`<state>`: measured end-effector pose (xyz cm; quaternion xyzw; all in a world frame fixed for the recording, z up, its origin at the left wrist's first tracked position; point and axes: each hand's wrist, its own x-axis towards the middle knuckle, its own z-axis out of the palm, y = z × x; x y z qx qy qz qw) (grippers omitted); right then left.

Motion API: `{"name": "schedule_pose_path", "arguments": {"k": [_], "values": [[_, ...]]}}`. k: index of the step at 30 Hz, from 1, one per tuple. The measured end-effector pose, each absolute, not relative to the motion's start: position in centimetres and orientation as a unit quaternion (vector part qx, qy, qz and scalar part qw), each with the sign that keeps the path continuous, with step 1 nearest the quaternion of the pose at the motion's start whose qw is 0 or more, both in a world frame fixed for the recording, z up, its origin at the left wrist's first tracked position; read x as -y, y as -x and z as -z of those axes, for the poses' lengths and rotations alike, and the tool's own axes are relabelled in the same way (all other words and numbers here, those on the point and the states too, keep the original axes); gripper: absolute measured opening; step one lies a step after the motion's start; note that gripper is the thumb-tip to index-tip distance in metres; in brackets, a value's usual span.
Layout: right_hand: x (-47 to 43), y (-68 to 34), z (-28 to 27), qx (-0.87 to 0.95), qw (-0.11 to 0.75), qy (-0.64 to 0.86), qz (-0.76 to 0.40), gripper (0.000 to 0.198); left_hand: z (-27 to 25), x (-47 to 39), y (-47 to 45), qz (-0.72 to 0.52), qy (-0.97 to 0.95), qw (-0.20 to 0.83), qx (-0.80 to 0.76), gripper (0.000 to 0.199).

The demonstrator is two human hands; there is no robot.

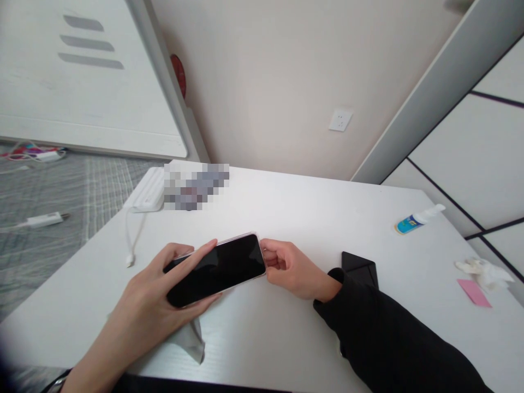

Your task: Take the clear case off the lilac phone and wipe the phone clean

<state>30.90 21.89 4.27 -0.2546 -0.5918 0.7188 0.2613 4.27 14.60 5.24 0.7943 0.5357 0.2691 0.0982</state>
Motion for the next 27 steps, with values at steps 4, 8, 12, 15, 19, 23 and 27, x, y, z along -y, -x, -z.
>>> {"name": "schedule_pose_path", "arguments": {"k": [4,8,12,15,19,23,27], "values": [[-21.7,-31.1,-4.3,0.576,0.282,0.239,-0.729,0.029,-6.1,-14.8,-4.0,-0.280,-0.781,0.182,-0.527,0.077],[-21.9,-31.7,-4.3,0.570,0.237,0.197,-0.761,0.033,-6.4,-14.8,-3.6,-0.252,-0.767,0.229,-0.545,0.076],[-22.0,-32.0,-4.3,0.569,0.216,0.182,-0.772,0.038,-6.2,-14.8,-3.8,-0.233,-0.769,0.208,-0.558,0.078],[-22.0,-32.0,-4.3,0.576,0.199,0.190,-0.770,0.042,-6.0,-14.7,-4.0,-0.234,-0.780,0.149,-0.561,0.073],[-21.9,-31.9,-4.2,0.580,0.190,0.204,-0.765,0.042,-5.9,-14.5,-4.0,-0.263,-0.802,0.088,-0.530,0.071],[-21.8,-31.9,-4.1,0.583,0.196,0.214,-0.759,0.043,-5.8,-14.2,-3.7,-0.265,-0.815,0.038,-0.514,0.079],[-21.9,-32.0,-4.1,0.596,0.203,0.222,-0.744,0.047,-6.0,-14.2,-3.9,-0.261,-0.823,0.013,-0.505,0.078]]}}
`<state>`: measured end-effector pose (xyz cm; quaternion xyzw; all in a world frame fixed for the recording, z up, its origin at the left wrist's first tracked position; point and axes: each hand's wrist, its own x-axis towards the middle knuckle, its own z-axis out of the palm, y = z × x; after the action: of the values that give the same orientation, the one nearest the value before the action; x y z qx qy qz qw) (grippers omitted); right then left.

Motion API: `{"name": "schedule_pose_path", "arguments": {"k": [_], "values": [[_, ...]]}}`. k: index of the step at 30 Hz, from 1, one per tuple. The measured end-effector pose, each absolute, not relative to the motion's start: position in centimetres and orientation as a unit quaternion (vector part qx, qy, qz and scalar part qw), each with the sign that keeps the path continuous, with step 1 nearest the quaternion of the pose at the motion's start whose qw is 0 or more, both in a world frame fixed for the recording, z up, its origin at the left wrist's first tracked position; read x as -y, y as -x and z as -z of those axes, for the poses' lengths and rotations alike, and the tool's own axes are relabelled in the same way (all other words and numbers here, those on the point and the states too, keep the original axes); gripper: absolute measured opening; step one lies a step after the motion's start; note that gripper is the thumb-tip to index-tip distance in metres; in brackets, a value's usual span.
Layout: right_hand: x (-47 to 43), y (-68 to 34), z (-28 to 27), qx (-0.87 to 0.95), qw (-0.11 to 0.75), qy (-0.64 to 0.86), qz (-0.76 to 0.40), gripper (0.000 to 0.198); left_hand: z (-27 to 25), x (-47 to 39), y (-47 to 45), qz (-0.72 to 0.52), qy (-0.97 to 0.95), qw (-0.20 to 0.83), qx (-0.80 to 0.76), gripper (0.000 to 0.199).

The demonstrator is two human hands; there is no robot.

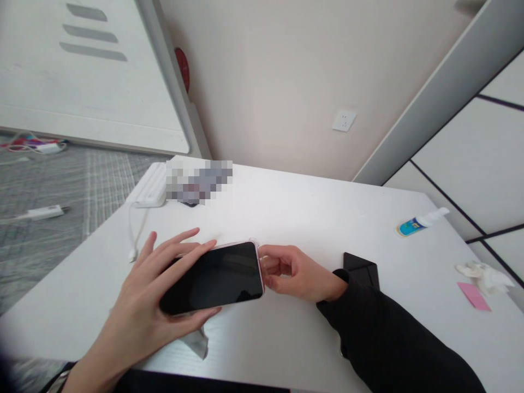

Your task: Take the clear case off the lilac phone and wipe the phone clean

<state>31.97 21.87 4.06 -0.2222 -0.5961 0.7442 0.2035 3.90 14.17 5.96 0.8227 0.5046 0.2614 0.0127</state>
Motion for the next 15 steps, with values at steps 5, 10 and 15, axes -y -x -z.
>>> {"name": "schedule_pose_path", "arguments": {"k": [5,10,15], "values": [[-21.9,-31.9,-4.0,0.621,0.212,0.230,-0.719,0.048,-6.0,-14.2,-4.1,-0.269,-0.823,-0.030,-0.500,0.074],[-21.7,-31.7,-4.2,0.640,0.226,0.247,-0.692,0.029,-5.4,-14.3,-3.6,-0.258,-0.844,-0.042,-0.469,0.076],[-21.5,-31.3,-4.6,0.641,0.240,0.248,-0.686,0.024,-5.0,-14.3,-3.7,-0.243,-0.860,-0.044,-0.447,0.079]]}}
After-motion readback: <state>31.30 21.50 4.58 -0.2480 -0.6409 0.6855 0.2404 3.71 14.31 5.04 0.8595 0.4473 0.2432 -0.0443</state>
